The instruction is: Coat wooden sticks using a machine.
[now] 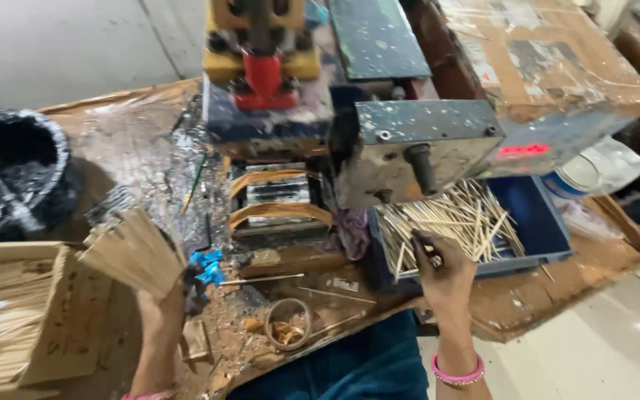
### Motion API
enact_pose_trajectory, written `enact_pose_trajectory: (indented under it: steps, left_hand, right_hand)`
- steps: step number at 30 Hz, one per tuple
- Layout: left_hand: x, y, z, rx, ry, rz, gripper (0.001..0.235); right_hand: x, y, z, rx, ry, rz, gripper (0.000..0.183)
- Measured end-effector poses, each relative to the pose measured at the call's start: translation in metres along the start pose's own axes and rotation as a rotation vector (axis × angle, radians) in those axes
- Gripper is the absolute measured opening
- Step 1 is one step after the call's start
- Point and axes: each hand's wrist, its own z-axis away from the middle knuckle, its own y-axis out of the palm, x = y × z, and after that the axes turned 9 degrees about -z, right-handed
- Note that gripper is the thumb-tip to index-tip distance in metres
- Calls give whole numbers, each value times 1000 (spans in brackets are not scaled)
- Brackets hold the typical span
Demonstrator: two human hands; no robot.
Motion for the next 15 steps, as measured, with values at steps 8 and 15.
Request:
enact_pose_trajectory:
  steps: [8,15]
  left_hand:
    - [-119,38,41,889,427,-116,28]
    - [-127,14,-23,840,193,249,31]
  right_hand:
    - [11,25,34,301,415,-276,29]
    - [29,60,-21,536,332,-712,17]
